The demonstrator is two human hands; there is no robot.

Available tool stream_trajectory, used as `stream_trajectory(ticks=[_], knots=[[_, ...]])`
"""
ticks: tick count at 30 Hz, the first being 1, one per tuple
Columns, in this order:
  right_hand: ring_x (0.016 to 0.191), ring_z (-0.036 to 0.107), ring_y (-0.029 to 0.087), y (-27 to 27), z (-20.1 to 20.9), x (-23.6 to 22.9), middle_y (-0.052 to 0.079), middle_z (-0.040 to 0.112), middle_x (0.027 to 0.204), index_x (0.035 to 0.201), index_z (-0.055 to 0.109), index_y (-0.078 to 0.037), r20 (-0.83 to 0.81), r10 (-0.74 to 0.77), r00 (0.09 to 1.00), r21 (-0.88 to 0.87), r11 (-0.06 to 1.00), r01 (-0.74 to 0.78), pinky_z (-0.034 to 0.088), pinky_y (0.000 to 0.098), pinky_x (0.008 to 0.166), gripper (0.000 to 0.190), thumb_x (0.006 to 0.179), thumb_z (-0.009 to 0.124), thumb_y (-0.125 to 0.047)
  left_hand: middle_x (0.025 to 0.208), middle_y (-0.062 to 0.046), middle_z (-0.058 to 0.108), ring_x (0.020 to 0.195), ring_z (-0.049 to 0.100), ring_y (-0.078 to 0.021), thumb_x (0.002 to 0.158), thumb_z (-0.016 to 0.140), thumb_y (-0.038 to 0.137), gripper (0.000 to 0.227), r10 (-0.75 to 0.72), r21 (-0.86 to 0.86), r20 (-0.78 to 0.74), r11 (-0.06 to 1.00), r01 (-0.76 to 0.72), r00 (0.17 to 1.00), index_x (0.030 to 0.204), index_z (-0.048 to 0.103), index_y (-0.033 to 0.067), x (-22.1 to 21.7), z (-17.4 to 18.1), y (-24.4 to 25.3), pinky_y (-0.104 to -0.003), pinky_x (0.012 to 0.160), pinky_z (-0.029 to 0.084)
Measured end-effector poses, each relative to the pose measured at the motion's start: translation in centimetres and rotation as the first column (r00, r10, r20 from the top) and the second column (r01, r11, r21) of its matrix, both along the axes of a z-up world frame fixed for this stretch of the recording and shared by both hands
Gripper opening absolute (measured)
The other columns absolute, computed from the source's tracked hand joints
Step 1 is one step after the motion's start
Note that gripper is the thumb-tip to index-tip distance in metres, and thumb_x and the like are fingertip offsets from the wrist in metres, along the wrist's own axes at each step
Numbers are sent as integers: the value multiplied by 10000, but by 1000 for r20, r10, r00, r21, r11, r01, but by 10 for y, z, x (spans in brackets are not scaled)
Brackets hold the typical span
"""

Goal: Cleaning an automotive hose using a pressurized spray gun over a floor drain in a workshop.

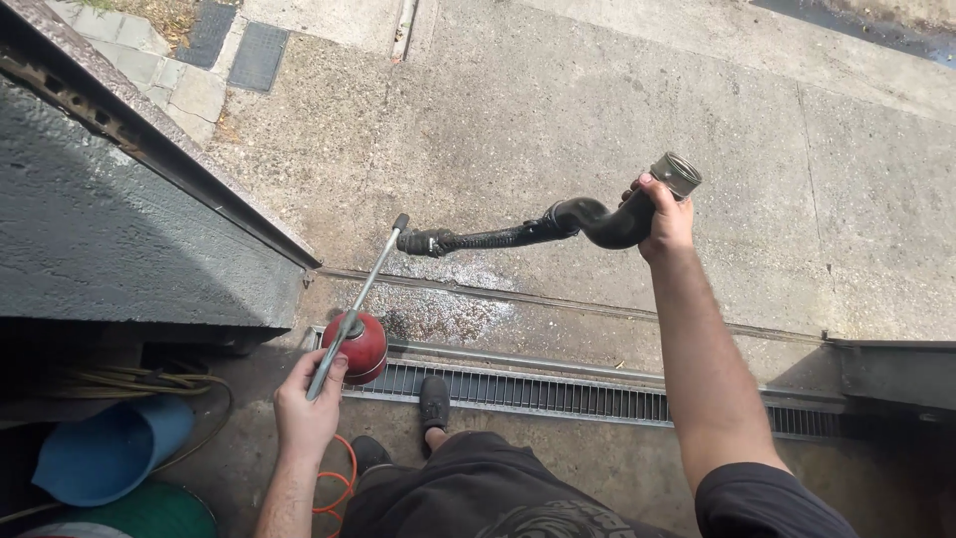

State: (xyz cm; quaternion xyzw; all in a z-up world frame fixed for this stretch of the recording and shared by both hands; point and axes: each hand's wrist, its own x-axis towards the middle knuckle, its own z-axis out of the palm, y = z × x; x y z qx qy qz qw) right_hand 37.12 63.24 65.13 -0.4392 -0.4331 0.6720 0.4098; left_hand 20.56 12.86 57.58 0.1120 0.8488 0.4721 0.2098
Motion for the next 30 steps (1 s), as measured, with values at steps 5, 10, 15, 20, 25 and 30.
stream_trajectory(ticks=[5,10,15,20,25,30], knots=[[681,687,243,-26,39,8,112,674,831,1069,583,-72,-68,-53,996,65,996,57,618,400,648,395,762,829,-111,977,-50,770,798,694,-149,950,692,284,301,59,264,85,961,-79,995,1175,693,83,-7,-30,13,-296,701,551],[735,757,256,-58,82,20,127,690,774,876,711,-68,-12,6,1000,263,965,-2,643,452,750,187,804,862,-151,1050,-120,546,792,666,-185,923,662,14,409,-239,524,157,843,124,958,1261,431,12,-25,-48,63,-380,778,576],[764,752,262,-98,110,53,120,691,815,979,707,-80,-68,-14,998,251,968,31,634,449,782,219,820,833,-163,1349,-247,487,1244,607,-416,955,545,-52,382,-276,627,218,775,82,936,1277,341,-33,-33,-50,108,-315,797,615],[839,732,216,-144,60,99,65,699,900,1194,670,-124,-199,-63,978,202,974,103,612,431,866,367,859,780,-226,1499,-324,404,1350,495,-449,953,588,-47,462,-72,647,195,759,-73,978,1320,307,-47,-55,-106,111,-491,1120,527],[845,709,152,-198,9,120,-18,673,908,1281,583,-180,-340,-126,932,129,975,179,604,374,884,464,857,736,-291,1438,-298,490,1251,608,-365,912,760,77,598,36,523,245,837,-163,969,1362,377,-13,-80,-155,101,-397,1079,555],[823,723,201,-234,-40,95,63,697,901,1140,644,-136,-305,-310,900,144,919,366,606,401,842,313,854,767,-173,1429,-331,465,1232,612,-400,910,714,8,605,66,504,170,851,-144,983,1398,361,-39,-73,-154,74,-442,1091,542]])
